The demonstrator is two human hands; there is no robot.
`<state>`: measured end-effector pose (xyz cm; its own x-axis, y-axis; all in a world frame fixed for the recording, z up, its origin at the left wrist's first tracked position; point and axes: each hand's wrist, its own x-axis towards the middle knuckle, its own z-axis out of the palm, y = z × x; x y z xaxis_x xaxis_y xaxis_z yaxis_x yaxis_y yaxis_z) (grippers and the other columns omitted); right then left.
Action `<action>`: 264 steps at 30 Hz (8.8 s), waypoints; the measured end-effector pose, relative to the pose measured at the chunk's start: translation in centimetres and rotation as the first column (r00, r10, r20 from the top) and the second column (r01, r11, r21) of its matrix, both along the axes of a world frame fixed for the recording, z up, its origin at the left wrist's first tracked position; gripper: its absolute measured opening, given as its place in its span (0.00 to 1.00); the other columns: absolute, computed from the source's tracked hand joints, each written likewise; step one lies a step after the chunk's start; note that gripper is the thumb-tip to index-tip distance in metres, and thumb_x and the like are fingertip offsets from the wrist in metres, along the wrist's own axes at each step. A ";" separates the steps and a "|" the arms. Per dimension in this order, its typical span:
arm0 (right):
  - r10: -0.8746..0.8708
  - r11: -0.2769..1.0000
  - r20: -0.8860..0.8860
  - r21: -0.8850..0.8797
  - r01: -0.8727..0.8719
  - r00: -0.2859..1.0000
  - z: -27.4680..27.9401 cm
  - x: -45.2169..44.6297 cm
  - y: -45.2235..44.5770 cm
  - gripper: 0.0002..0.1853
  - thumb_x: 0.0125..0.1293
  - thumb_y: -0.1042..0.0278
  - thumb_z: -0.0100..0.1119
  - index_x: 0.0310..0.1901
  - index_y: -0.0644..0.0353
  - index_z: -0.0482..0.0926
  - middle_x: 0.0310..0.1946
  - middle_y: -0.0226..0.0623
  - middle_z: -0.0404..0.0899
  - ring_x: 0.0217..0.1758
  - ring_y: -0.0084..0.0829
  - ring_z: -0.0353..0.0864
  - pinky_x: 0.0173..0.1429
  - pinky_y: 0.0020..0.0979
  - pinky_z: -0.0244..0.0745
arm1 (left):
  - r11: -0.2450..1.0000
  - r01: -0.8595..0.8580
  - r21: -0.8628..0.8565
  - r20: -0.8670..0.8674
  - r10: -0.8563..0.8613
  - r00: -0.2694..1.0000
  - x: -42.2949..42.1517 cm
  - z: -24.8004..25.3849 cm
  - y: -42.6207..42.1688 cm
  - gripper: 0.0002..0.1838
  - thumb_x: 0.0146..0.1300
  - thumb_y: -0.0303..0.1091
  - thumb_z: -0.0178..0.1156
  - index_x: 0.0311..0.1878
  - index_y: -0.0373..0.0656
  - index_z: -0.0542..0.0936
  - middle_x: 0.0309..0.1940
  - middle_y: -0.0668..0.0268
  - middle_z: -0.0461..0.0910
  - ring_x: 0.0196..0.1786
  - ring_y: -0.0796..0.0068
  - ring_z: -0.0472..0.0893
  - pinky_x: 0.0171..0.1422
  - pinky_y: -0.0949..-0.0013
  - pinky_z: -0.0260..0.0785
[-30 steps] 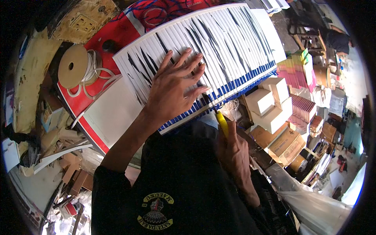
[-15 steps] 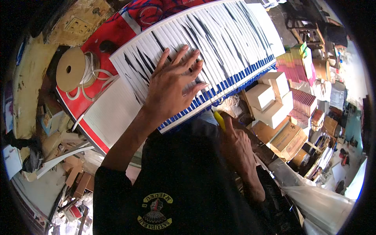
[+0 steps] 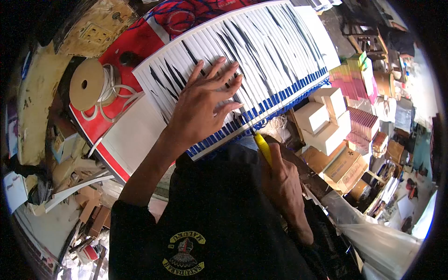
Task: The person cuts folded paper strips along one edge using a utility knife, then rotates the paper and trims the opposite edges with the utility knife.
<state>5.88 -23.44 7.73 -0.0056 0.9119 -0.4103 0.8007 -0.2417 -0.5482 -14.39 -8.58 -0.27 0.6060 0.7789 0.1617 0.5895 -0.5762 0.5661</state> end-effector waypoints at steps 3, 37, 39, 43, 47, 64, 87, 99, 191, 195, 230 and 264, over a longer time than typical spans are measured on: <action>-0.003 1.000 0.023 0.030 0.002 1.000 -0.5 -0.4 -0.3 0.12 0.73 0.74 0.57 0.53 0.60 0.69 0.27 0.53 0.80 0.27 0.56 0.82 0.30 0.51 0.73 | 0.999 0.039 0.009 -0.007 -0.039 0.999 -0.2 -0.1 0.1 0.28 0.71 0.44 0.61 0.71 0.42 0.76 0.79 0.56 0.64 0.83 0.48 0.56 0.84 0.39 0.40; -0.085 0.996 -0.019 -0.041 0.084 0.996 0.5 -1.0 -0.4 0.09 0.75 0.71 0.56 0.52 0.58 0.70 0.30 0.55 0.82 0.32 0.59 0.84 0.35 0.53 0.73 | 0.994 0.109 -0.011 -0.013 -0.109 0.994 -0.9 -0.3 0.5 0.32 0.69 0.41 0.63 0.75 0.47 0.71 0.81 0.59 0.60 0.84 0.51 0.52 0.85 0.39 0.37; -0.074 0.996 -0.014 -0.045 0.074 0.997 0.2 -1.1 -0.3 0.09 0.75 0.72 0.56 0.52 0.59 0.70 0.29 0.55 0.81 0.31 0.58 0.83 0.35 0.53 0.72 | 0.994 0.108 -0.007 -0.007 -0.108 0.994 -0.9 -0.4 0.5 0.32 0.69 0.40 0.63 0.75 0.46 0.71 0.81 0.59 0.60 0.84 0.51 0.52 0.85 0.39 0.37; -0.035 0.998 0.011 -0.056 0.035 0.999 0.2 -1.3 0.0 0.09 0.75 0.72 0.56 0.52 0.59 0.69 0.26 0.55 0.79 0.28 0.57 0.82 0.32 0.53 0.71 | 0.994 0.107 -0.009 0.004 -0.107 0.994 -1.0 -0.4 0.5 0.32 0.68 0.41 0.63 0.75 0.46 0.71 0.80 0.59 0.61 0.84 0.51 0.53 0.85 0.39 0.38; -0.024 1.000 0.025 -0.014 0.025 0.999 -0.2 -1.3 -0.3 0.09 0.75 0.72 0.56 0.52 0.59 0.68 0.24 0.52 0.79 0.25 0.55 0.81 0.29 0.52 0.70 | 0.994 0.110 -0.015 0.009 -0.110 0.994 -1.0 -0.4 0.6 0.32 0.69 0.40 0.63 0.75 0.47 0.71 0.80 0.59 0.61 0.84 0.50 0.53 0.85 0.39 0.38; 0.050 0.975 0.201 -0.222 -0.004 0.978 2.5 -2.0 1.0 0.16 0.73 0.71 0.52 0.59 0.62 0.65 0.27 0.55 0.81 0.29 0.57 0.84 0.33 0.56 0.75 | 0.993 0.119 -0.008 -0.055 -0.119 0.991 -0.7 -0.1 0.6 0.32 0.70 0.43 0.61 0.74 0.43 0.71 0.81 0.57 0.58 0.84 0.49 0.51 0.85 0.38 0.36; 0.043 0.860 0.337 -0.492 0.137 0.940 2.8 0.2 -0.9 0.13 0.78 0.59 0.52 0.55 0.59 0.74 0.34 0.55 0.84 0.37 0.58 0.86 0.43 0.53 0.79 | 0.998 -0.037 0.055 0.073 0.033 0.997 -1.4 -0.1 -0.5 0.31 0.65 0.45 0.69 0.66 0.36 0.79 0.73 0.53 0.72 0.79 0.51 0.65 0.84 0.42 0.45; -0.021 1.000 0.036 0.009 0.021 0.999 -0.9 -2.4 -0.9 0.17 0.73 0.70 0.59 0.59 0.58 0.69 0.33 0.57 0.83 0.35 0.58 0.84 0.37 0.52 0.76 | 0.997 -0.003 0.081 0.024 0.001 1.000 -2.4 -0.2 -1.0 0.24 0.70 0.42 0.63 0.64 0.38 0.82 0.74 0.56 0.72 0.80 0.50 0.63 0.84 0.40 0.42; 0.007 0.998 0.134 -0.064 0.002 0.991 -0.3 -2.5 -2.5 0.21 0.69 0.70 0.60 0.61 0.56 0.66 0.34 0.52 0.82 0.31 0.57 0.84 0.33 0.54 0.77 | 1.000 0.014 0.017 0.021 -0.014 1.000 -2.6 -0.1 -1.1 0.28 0.71 0.43 0.61 0.68 0.37 0.77 0.77 0.56 0.68 0.81 0.51 0.61 0.83 0.39 0.42; 0.059 0.974 0.203 -0.228 -0.011 0.977 0.1 -3.1 -2.5 0.35 0.67 0.64 0.61 0.72 0.54 0.57 0.42 0.50 0.83 0.36 0.57 0.86 0.37 0.55 0.80 | 0.999 0.008 0.038 0.006 -0.008 1.000 -2.5 -0.3 -1.1 0.27 0.70 0.42 0.62 0.68 0.37 0.78 0.77 0.56 0.68 0.81 0.51 0.61 0.84 0.40 0.42; -0.007 1.000 0.077 -0.019 0.008 0.997 -0.2 -4.0 -1.2 0.10 0.74 0.70 0.58 0.51 0.61 0.69 0.31 0.54 0.82 0.30 0.57 0.84 0.32 0.52 0.74 | 0.983 0.168 -0.069 -0.013 -0.169 0.986 -4.0 0.9 -0.2 0.29 0.70 0.36 0.61 0.73 0.38 0.72 0.80 0.53 0.59 0.85 0.51 0.52 0.86 0.39 0.35; 0.098 0.986 0.199 -0.154 -0.068 0.975 1.3 -4.6 0.7 0.13 0.72 0.70 0.57 0.54 0.60 0.66 0.22 0.55 0.77 0.26 0.58 0.81 0.32 0.57 0.71 | 0.986 0.148 -0.076 0.003 -0.148 0.989 -3.8 0.4 -0.3 0.32 0.70 0.41 0.61 0.76 0.45 0.69 0.81 0.60 0.59 0.84 0.52 0.53 0.85 0.39 0.36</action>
<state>1.23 -22.70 9.05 0.0194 0.8423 -0.5386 0.9128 -0.2347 -0.3343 -18.19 -8.86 0.10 0.7160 0.6904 0.1035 0.5025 -0.6126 0.6101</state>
